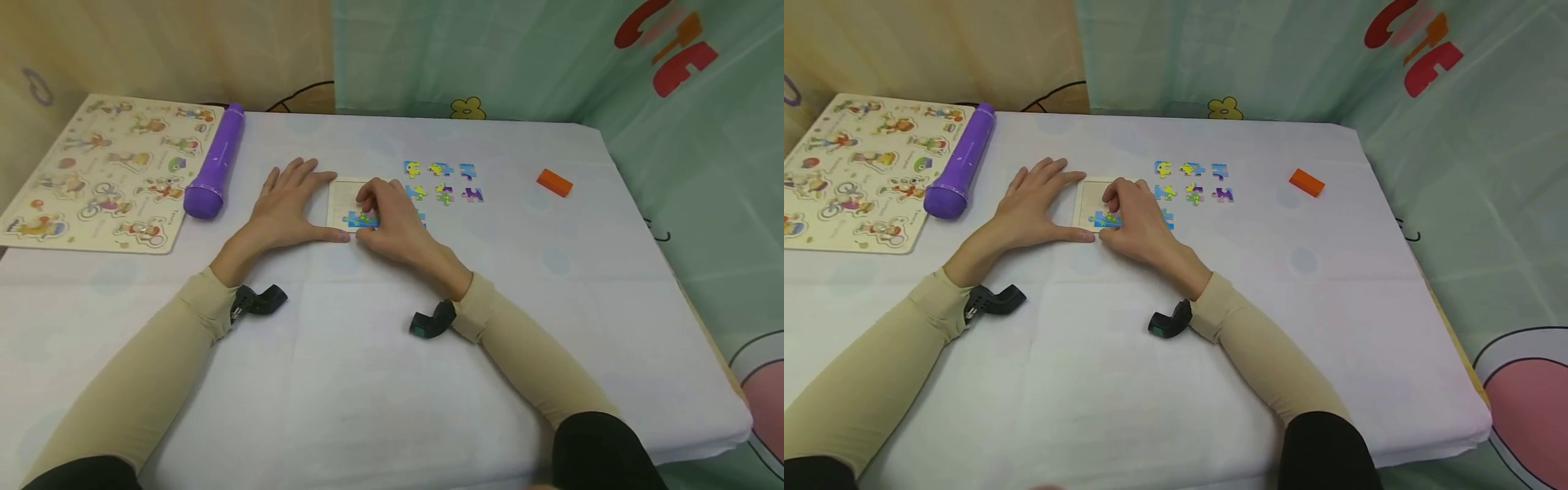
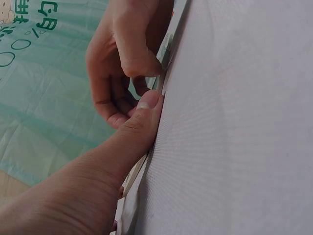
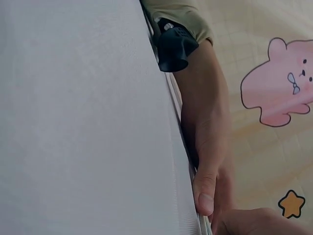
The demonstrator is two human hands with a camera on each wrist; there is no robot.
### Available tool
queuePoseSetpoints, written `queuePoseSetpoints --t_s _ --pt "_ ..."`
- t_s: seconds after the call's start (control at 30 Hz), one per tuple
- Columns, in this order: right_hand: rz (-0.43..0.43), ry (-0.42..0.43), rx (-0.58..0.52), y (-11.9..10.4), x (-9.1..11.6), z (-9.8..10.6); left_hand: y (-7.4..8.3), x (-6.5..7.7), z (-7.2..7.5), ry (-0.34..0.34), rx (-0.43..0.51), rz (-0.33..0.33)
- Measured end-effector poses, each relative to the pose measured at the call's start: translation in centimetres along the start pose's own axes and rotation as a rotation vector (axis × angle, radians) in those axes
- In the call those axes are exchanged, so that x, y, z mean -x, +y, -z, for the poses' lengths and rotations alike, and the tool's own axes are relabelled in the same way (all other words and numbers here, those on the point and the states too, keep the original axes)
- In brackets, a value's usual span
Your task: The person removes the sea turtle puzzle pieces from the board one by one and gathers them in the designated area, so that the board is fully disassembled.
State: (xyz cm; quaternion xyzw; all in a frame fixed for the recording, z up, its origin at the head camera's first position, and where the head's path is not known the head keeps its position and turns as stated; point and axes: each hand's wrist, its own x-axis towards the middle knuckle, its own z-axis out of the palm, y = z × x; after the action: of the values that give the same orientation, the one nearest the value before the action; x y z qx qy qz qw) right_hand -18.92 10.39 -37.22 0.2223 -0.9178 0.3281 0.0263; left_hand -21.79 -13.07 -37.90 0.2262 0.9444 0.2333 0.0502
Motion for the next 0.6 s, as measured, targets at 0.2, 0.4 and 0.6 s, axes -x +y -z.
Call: queuePoseSetpoints --t_s 0.2,0.4,0.6 --pt "-0.002 -0.024 0.042 -0.06 -0.37 -0.01 -0.06 0.03 -0.01 0.007 0.005 -0.003" --pt "0.024 -0.004 -0.042 0.43 -0.10 0.27 -0.07 -0.04 -0.04 0.003 0.001 -0.004" --pt "0.053 0.036 -0.276 0.70 0.60 0.90 -0.09 0.04 -0.01 0.007 0.003 0.001"
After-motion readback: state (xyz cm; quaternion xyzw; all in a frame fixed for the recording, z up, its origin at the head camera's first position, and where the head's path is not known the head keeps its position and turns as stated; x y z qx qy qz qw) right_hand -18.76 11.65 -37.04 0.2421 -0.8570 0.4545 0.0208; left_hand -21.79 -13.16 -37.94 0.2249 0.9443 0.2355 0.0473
